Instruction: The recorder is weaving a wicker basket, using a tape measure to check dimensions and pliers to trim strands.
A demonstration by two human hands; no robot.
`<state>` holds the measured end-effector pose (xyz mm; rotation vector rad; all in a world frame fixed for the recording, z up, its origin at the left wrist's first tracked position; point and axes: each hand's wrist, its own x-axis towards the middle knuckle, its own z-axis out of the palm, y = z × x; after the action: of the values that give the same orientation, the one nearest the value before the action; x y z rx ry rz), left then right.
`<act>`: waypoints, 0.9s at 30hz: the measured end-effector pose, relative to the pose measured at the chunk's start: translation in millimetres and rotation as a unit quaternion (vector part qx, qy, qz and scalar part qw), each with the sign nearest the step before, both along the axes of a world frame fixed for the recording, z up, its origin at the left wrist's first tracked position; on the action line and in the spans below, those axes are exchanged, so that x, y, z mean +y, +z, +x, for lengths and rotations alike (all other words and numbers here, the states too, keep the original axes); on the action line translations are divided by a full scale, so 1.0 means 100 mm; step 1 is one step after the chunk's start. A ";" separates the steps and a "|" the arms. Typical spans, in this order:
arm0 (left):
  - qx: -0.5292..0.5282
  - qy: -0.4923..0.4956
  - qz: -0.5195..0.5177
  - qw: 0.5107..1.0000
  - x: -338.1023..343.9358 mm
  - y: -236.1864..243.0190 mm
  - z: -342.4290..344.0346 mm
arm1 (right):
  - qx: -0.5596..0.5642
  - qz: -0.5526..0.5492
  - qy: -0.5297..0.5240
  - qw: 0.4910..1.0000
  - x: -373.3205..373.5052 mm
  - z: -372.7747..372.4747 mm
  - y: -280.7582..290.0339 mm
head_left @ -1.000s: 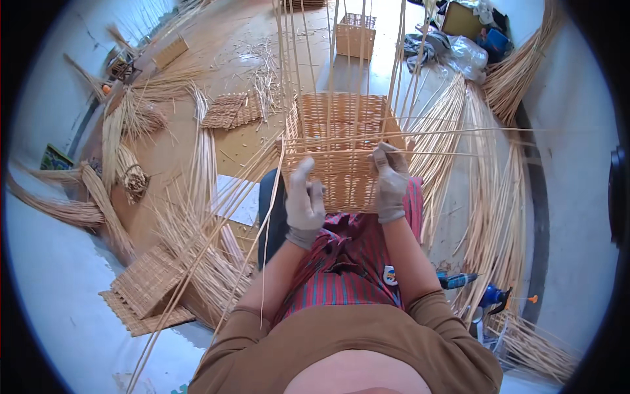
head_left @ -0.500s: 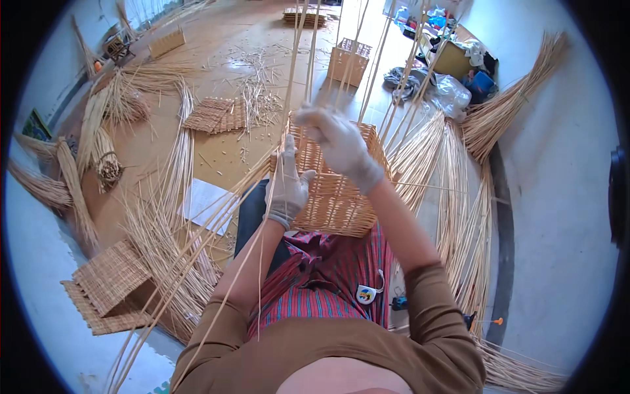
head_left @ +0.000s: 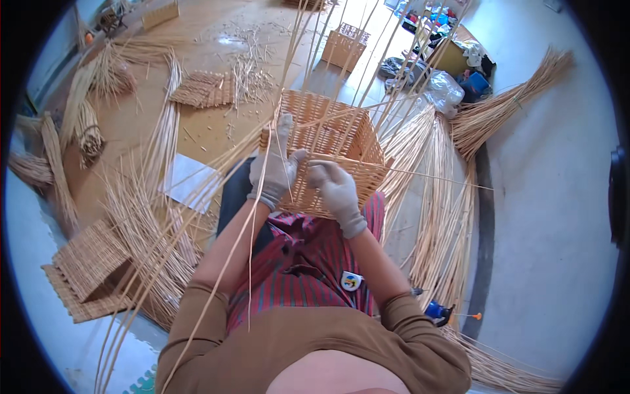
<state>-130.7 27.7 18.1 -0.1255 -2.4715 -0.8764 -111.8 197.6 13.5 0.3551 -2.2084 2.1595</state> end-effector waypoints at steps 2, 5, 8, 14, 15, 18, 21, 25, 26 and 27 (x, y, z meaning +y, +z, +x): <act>-0.022 -0.003 -0.004 1.000 -0.03 0.06 0.07 | -0.034 -0.016 -0.188 0.981 0.41 -0.07 -0.21; 0.059 -0.006 0.008 0.998 -0.02 -0.03 0.06 | -0.015 -0.255 -0.111 0.961 0.54 -0.16 0.14; -0.009 -0.028 0.074 0.997 -0.03 -0.04 0.05 | 0.013 -0.254 -0.167 0.953 0.43 -0.10 0.21; -0.103 -0.142 0.216 0.960 -0.07 -0.02 -0.08 | 0.066 -0.107 -0.202 0.971 0.24 -0.11 0.18; -0.105 -0.141 0.215 0.961 -0.05 -0.04 -0.07 | 0.078 -0.060 -0.193 0.976 0.17 -0.17 0.36; -0.123 -0.016 0.170 0.978 0.06 -0.05 -0.09 | 0.428 0.288 -0.210 0.831 -0.13 -0.59 0.94; -0.132 0.000 0.202 0.971 0.11 -0.10 -0.18 | 0.319 0.282 -0.151 0.892 -0.26 -0.92 1.05; -0.006 0.009 0.223 0.975 0.10 -0.11 -0.16 | 0.258 -0.053 -0.177 0.948 0.22 -0.45 0.58; 0.145 0.014 0.195 0.970 0.21 -0.01 -0.08 | 0.193 -0.118 -0.194 0.955 0.41 -0.30 0.23; 0.150 0.023 0.132 0.979 0.26 0.00 -0.04 | 0.127 -0.185 -0.208 0.952 0.52 -0.24 0.00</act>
<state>-134.3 53.8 18.5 -0.0975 -2.0524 -1.0719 -135.4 249.8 13.5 0.1245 -1.5328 2.0879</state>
